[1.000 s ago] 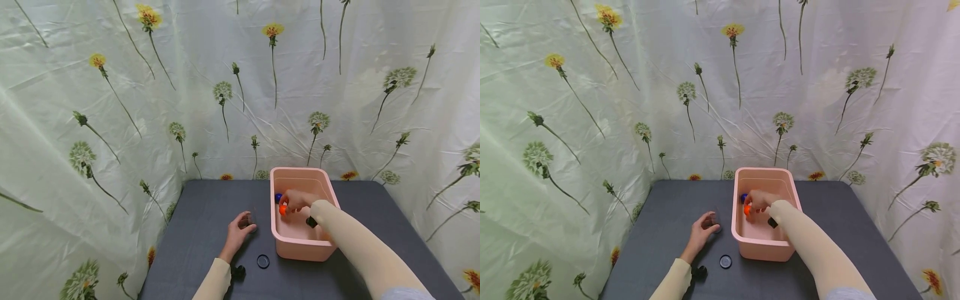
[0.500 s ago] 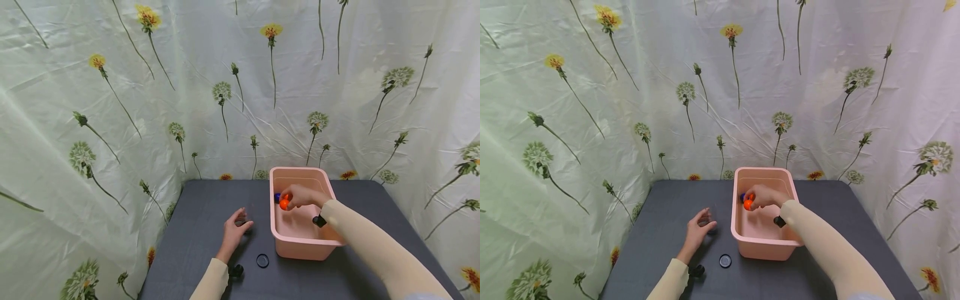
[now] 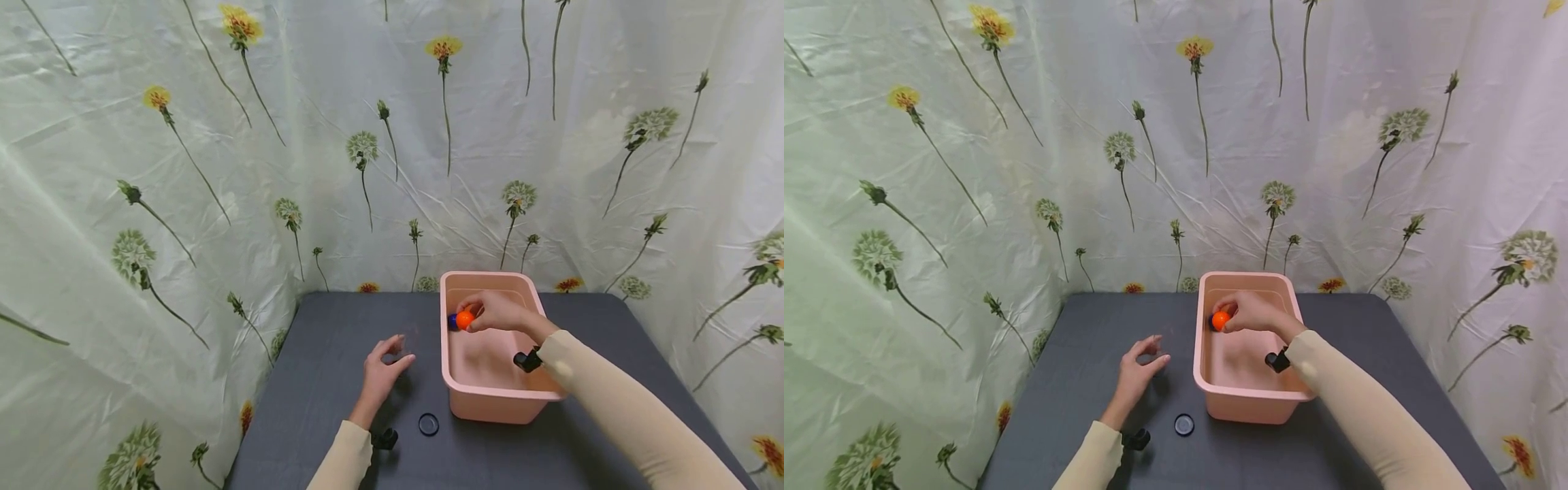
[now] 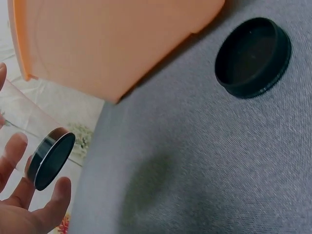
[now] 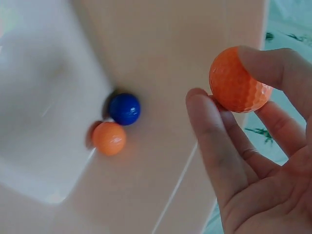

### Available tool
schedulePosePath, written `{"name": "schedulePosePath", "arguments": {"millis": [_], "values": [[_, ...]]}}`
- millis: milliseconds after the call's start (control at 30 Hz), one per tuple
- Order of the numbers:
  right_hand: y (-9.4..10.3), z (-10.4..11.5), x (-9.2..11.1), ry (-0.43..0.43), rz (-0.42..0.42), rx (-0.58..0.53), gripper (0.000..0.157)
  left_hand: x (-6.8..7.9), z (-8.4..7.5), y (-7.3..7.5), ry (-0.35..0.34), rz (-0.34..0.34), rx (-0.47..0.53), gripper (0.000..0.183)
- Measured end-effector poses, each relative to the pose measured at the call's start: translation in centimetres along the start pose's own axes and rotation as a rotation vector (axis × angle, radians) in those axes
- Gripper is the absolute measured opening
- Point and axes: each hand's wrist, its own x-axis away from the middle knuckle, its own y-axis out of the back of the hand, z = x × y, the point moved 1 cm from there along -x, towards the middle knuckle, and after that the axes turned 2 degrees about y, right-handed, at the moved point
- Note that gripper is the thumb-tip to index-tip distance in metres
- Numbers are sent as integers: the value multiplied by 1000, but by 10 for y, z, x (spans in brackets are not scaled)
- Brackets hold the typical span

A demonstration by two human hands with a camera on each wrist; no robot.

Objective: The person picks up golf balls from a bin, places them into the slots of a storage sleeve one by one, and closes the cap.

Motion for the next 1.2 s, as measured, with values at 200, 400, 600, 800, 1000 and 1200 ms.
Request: {"name": "schedulePosePath", "arguments": {"millis": [200,400,600,800,1000,1200], "values": [[-2,11,3,35,4,-10,41,0,-8,0,-1,1,19,45],[-8,23,8,74,8,2,39,1,-16,-3,-2,17,59,44],[-14,37,8,93,-7,-58,38,2,-23,-5,14,25,59,47],[-20,47,7,136,-24,-111,34,5,-27,-6,13,30,107,50],[-25,54,4,167,-25,-144,36,6,-29,-7,2,18,122,49],[-29,57,0,172,-29,-145,38,6,-32,-4,9,64,99,44]]}}
